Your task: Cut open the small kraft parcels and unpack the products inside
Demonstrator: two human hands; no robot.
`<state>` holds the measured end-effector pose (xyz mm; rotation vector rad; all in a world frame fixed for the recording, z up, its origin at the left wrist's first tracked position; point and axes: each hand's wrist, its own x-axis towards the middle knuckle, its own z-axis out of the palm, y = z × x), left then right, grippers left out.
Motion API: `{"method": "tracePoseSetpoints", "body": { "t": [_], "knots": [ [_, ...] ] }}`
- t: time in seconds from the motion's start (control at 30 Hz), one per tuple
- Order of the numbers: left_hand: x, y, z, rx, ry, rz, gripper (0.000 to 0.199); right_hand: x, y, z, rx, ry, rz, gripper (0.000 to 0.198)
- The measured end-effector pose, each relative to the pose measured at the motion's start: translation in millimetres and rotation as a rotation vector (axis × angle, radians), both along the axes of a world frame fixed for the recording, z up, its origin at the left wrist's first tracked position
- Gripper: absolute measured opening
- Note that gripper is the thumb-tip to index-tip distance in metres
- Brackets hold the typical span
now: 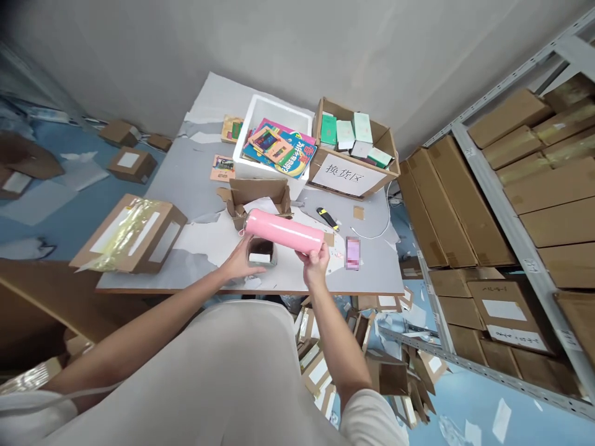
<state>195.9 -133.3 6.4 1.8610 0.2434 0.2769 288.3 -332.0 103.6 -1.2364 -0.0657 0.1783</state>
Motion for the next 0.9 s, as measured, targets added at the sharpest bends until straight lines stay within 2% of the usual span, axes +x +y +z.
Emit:
{"method": "tracePoseSetpoints", "body": {
  "t": [0.07,0.13,0.27,0.3,0.37,0.43,0.5,0.6,0.67,0.73,0.8,0.83,0.9],
  "knots": [
    [-10,-3,10.6,0.113,0.021,0.050,0.122,-13,14,-9,0.100,0.122,-0.054,0.069],
    [-15,-6,24.8,0.201,0.008,0.072,0.119,-25,25,-13,0.144,0.228,-0.045,0.068],
    [-6,-14,61.4,0.223,-0.112,0.009,0.108,-49,41,-10,0.007,0.324,0.226,0.053],
    [-1,-16,69.6,0.167,-0.132,-0.021,0.103,-55,44,-9,-0.030,0.325,0.284,0.048],
    [8,-21,81.4,-0.057,-0.155,-0.067,0.090,-64,48,-7,-0.064,0.318,0.340,0.039],
    [14,-23,86.6,-0.331,-0.165,-0.078,0.081,-69,47,-7,-0.075,0.308,0.362,0.037],
    [14,-22,87.0,-0.509,-0.168,-0.054,0.077,-64,41,-6,-0.090,0.291,0.377,0.038],
    [7,-18,85.1,-0.606,-0.128,-0.093,0.075,-41,28,3,-0.105,0.263,0.357,0.044],
    [1,-15,84.8,-0.670,-0.069,-0.199,0.075,-17,23,16,-0.090,0.235,0.348,0.052],
    [-5,-16,85.8,-0.764,0.010,-0.327,0.072,5,25,32,-0.046,0.189,0.422,0.058],
    [-11,-20,87.1,-0.868,0.081,-0.399,0.069,22,29,47,-0.028,0.142,0.529,0.055],
    [-15,-22,87.4,-0.913,0.103,-0.396,0.067,28,32,52,-0.029,0.119,0.552,0.050],
    [-22,-27,86.1,-0.964,0.111,-0.336,0.066,34,35,57,-0.044,0.086,0.505,0.043]
  ]
}}
